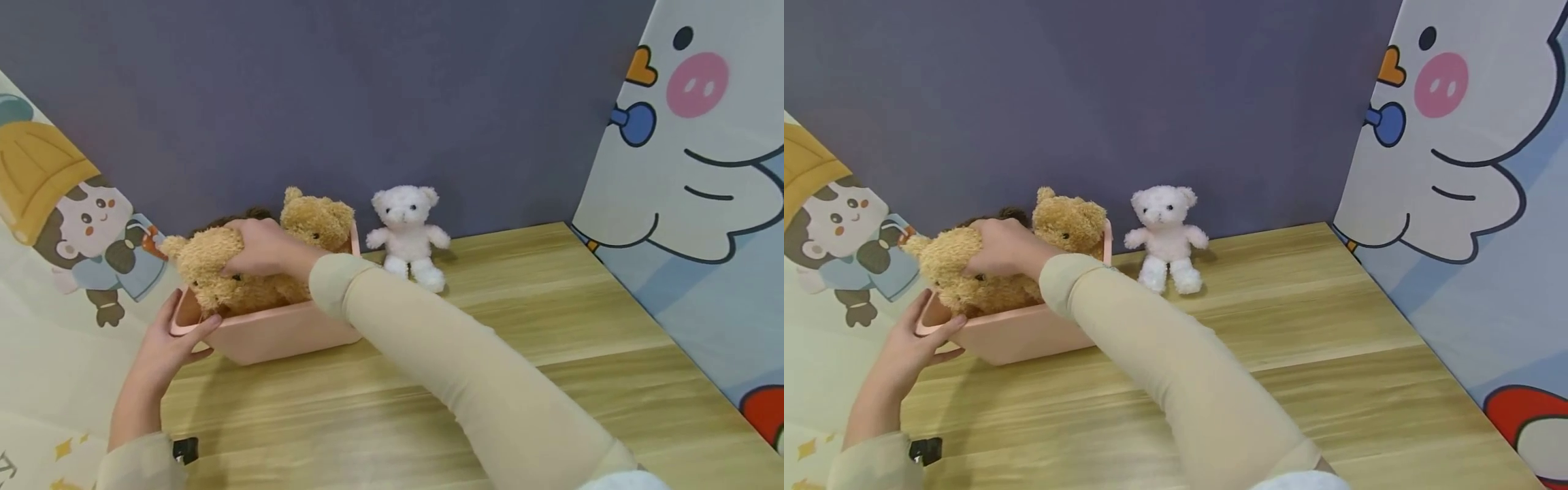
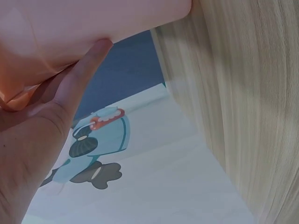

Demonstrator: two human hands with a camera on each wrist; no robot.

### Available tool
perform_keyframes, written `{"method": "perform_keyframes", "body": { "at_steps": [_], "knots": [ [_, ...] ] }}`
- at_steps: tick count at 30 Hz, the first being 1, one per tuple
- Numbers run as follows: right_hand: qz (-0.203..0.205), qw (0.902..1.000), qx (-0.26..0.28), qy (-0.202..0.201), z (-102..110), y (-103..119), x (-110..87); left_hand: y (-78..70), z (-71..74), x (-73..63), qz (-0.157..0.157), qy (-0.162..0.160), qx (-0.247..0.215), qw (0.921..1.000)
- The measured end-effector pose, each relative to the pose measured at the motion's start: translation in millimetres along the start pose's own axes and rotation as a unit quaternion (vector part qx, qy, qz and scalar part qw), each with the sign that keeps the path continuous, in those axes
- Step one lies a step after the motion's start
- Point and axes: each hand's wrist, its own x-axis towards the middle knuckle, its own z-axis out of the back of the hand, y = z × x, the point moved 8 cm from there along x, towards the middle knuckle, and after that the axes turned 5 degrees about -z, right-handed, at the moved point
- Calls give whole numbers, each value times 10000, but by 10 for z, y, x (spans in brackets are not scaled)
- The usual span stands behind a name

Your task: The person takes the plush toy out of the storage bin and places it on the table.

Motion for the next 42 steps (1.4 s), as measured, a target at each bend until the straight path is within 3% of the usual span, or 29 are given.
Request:
{"method": "perform_keyframes", "body": {
  "at_steps": [9,22,32,42],
  "knots": [
    [116,9989,357,-278,241,-129,-160,7,12,-15,15,58,5,10000],
    [90,9911,1146,-676,370,-342,-318,40,30,-67,69,59,-313,9995],
    [72,9893,1089,-967,546,-466,-408,6,5,-28,19,62,-362,9993],
    [184,9819,1530,-1099,729,-574,-511,2,-2,-34,-118,53,-305,9995]
  ]
}}
